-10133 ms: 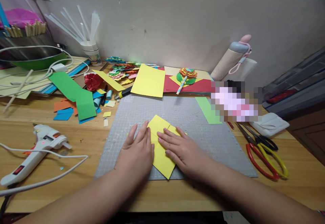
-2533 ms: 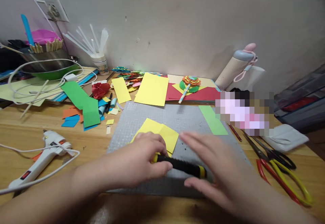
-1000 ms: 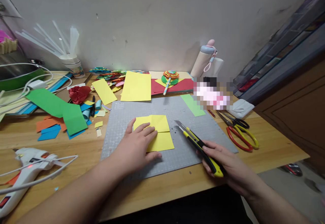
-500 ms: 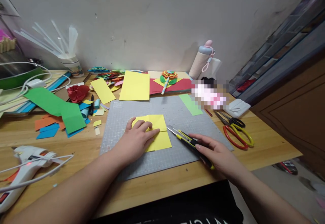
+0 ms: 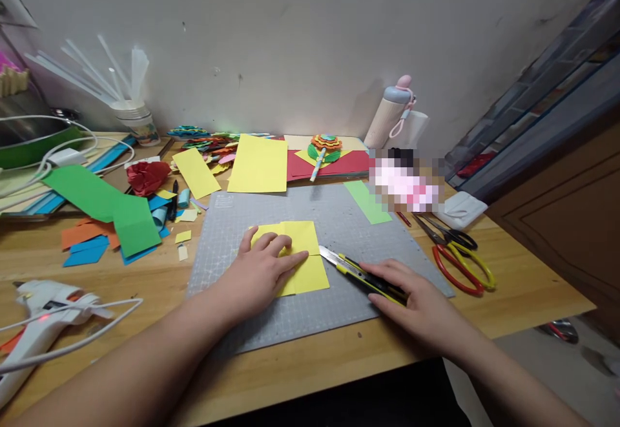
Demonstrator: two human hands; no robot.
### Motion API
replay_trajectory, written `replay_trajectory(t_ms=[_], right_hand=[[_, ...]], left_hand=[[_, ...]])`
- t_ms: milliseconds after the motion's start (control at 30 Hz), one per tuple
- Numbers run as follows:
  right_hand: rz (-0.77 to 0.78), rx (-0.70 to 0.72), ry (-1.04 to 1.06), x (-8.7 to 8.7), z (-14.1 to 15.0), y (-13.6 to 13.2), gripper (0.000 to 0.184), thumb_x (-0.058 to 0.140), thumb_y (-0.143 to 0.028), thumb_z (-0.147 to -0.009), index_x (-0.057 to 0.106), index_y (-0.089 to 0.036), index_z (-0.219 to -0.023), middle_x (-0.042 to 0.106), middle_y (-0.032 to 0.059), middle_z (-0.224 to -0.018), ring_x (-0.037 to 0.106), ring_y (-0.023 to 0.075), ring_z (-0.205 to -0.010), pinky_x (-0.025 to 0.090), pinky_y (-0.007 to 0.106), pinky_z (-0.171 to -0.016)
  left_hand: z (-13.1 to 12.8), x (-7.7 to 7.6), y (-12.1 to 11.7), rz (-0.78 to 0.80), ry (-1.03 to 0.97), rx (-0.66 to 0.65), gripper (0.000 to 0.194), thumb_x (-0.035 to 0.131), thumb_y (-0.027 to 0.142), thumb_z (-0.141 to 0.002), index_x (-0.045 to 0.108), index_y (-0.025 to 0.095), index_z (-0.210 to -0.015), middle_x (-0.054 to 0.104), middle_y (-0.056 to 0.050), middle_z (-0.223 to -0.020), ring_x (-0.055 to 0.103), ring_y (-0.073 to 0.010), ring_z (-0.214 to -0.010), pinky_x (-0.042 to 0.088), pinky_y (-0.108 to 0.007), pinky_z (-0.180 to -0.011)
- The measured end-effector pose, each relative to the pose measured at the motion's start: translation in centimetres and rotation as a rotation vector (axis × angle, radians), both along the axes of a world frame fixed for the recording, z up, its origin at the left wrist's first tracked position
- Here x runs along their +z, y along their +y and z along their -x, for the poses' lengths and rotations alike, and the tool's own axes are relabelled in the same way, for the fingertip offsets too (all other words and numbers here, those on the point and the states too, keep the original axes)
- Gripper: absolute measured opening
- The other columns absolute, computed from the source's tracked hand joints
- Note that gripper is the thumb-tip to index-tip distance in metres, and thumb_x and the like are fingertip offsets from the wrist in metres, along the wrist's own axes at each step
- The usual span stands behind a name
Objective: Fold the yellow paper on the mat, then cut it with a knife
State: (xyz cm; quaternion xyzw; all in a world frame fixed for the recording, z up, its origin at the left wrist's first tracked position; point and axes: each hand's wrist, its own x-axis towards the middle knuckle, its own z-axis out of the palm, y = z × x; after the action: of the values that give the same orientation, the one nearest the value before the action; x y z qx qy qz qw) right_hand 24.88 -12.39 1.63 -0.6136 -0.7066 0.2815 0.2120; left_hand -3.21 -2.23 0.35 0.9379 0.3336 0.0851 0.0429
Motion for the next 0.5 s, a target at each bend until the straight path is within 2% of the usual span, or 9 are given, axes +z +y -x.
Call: replay_trajectory(t_ms=[500], right_hand=[[-0.001,-0.033,0.022,0.12,0.52,-0.06,0.04,0.056,-0.03,-0.084,0.062,-0.023,-0.123,0.061,0.0092,-0.111,0.059,0.0243,-0.104,0.045,0.045,-0.095]], left_hand=[[0.03,0.16,0.03,0.025,0.007,-0.002,0.033,0.04,0.03,-0.099,0.052,0.042,-0.128,0.056,-0.002,-0.111,0.05,-0.0248,-0.111,0.017,-0.062,-0.106]])
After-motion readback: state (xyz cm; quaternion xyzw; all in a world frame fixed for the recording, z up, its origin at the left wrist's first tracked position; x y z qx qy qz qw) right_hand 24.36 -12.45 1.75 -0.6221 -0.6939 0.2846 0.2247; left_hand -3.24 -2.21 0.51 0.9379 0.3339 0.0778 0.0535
